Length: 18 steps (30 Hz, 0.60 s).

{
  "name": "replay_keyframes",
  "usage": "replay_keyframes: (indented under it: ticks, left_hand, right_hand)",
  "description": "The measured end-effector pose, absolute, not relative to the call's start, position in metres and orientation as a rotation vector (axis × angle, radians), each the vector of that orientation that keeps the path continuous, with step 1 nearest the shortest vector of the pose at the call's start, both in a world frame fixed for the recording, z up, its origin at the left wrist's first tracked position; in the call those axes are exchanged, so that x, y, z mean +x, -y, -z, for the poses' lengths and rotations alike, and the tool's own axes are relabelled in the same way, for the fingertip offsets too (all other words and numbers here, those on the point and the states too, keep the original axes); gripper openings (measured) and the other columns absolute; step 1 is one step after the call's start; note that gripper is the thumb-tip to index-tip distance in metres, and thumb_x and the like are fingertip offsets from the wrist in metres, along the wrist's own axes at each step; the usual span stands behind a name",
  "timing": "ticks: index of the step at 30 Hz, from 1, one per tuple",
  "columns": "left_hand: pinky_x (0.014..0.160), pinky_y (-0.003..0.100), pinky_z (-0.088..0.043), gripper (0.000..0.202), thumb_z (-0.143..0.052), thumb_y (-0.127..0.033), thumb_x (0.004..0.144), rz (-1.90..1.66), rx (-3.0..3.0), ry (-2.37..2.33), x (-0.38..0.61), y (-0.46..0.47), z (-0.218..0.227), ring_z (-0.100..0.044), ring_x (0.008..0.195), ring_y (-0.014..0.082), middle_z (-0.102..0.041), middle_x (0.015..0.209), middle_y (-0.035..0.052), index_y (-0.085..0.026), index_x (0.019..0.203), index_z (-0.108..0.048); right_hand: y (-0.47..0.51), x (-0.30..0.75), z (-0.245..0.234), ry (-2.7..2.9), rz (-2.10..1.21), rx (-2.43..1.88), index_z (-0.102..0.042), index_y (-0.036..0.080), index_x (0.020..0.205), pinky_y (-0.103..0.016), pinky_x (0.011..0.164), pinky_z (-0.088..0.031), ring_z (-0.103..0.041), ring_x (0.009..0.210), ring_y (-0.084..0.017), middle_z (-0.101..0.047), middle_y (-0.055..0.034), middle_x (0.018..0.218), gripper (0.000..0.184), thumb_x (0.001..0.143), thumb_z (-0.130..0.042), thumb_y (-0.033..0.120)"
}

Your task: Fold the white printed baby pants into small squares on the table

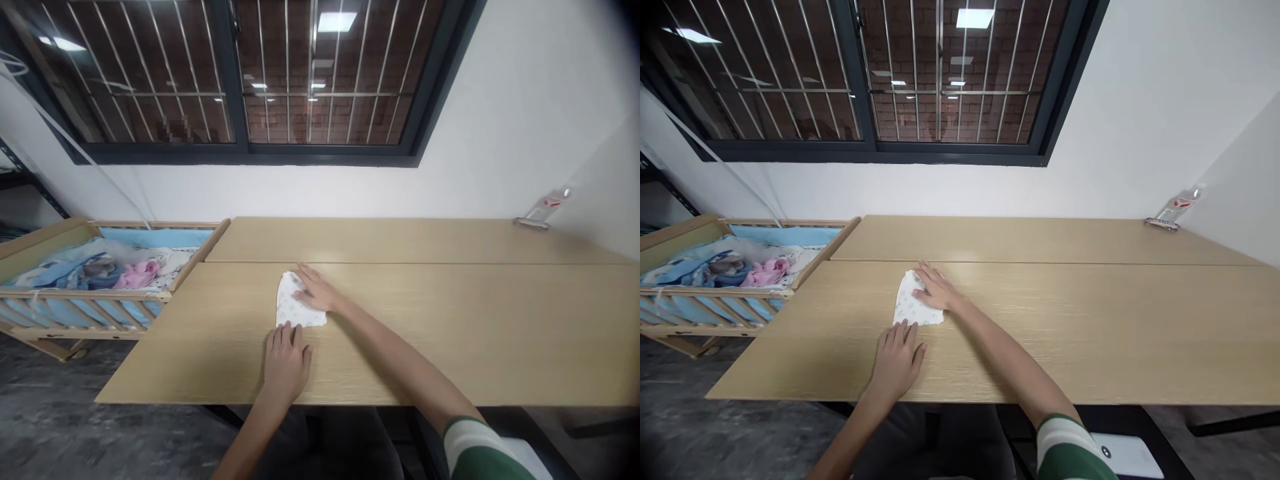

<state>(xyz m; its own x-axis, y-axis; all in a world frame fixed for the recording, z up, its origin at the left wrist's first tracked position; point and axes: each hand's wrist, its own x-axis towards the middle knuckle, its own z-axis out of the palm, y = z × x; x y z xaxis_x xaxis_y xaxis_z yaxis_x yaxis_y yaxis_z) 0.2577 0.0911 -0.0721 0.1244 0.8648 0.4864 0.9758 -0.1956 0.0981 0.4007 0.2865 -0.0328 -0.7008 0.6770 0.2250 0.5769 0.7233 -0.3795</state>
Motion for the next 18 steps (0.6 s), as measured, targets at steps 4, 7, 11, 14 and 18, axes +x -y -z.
replay_keyframes:
  ticks: [4, 7, 11, 14, 18]
  left_hand:
    - [0.1, 0.045, -0.046, 0.034, -0.045, -0.023, 0.1, 0.645, -2.315, 1.829, 0.236, -0.101, 0.064, -0.062, 0.114, 0.0289, -0.068, 0.127, 0.0146, -0.016, 0.129, -0.061]
    - [0.094, 0.039, -0.048, 0.031, -0.041, -0.02, 0.102, 0.637, -2.473, 1.861, 0.215, -0.115, 0.06, -0.065, 0.105, 0.0238, -0.072, 0.115, 0.0093, -0.019, 0.121, -0.065]
    - [0.099, 0.041, -0.045, 0.024, -0.048, -0.021, 0.1, 0.609, -2.494, 1.857, 0.195, -0.13, 0.06, -0.063, 0.112, 0.0253, -0.071, 0.122, 0.0089, -0.022, 0.112, -0.069]
    - [0.101, 0.044, -0.042, 0.023, -0.049, -0.022, 0.1, 0.593, -2.492, 1.843, 0.189, -0.135, 0.062, -0.062, 0.114, 0.0267, -0.07, 0.123, 0.0086, -0.023, 0.11, -0.07]
    - [0.1, 0.043, -0.04, 0.024, -0.047, -0.018, 0.101, 0.595, -2.548, 1.804, 0.186, -0.137, 0.063, -0.062, 0.113, 0.0251, -0.071, 0.12, 0.0071, -0.025, 0.109, -0.069]
  right_hand:
    - [-0.241, 0.426, 0.026, 2.594, -0.364, -0.882, -0.061, 0.019, 0.137, -0.053, 0.113, -0.033, -0.053, 0.129, -0.034, -0.06, -0.0172, 0.137, 0.061, 0.092, -0.061, 0.06]
    - [-0.219, 0.443, 0.026, 2.629, -0.35, -0.855, -0.068, 0.02, 0.126, -0.051, 0.106, -0.039, -0.06, 0.113, -0.031, -0.068, -0.0136, 0.118, 0.056, 0.085, -0.072, 0.058]
    - [-0.207, 0.453, 0.032, 2.611, -0.302, -0.857, -0.068, 0.02, 0.124, -0.044, 0.102, -0.043, -0.062, 0.114, -0.028, -0.069, -0.0123, 0.119, 0.038, 0.095, -0.064, 0.043]
    - [-0.203, 0.451, 0.036, 2.589, -0.191, -0.857, -0.069, 0.02, 0.118, -0.041, 0.099, -0.045, -0.063, 0.11, -0.026, -0.07, -0.012, 0.117, 0.028, 0.102, -0.052, 0.036]
    - [-0.198, 0.447, 0.034, 2.596, -0.092, -0.925, -0.068, 0.018, 0.108, -0.039, 0.093, -0.046, -0.065, 0.097, -0.024, -0.072, -0.0116, 0.104, 0.029, 0.105, -0.042, 0.031]
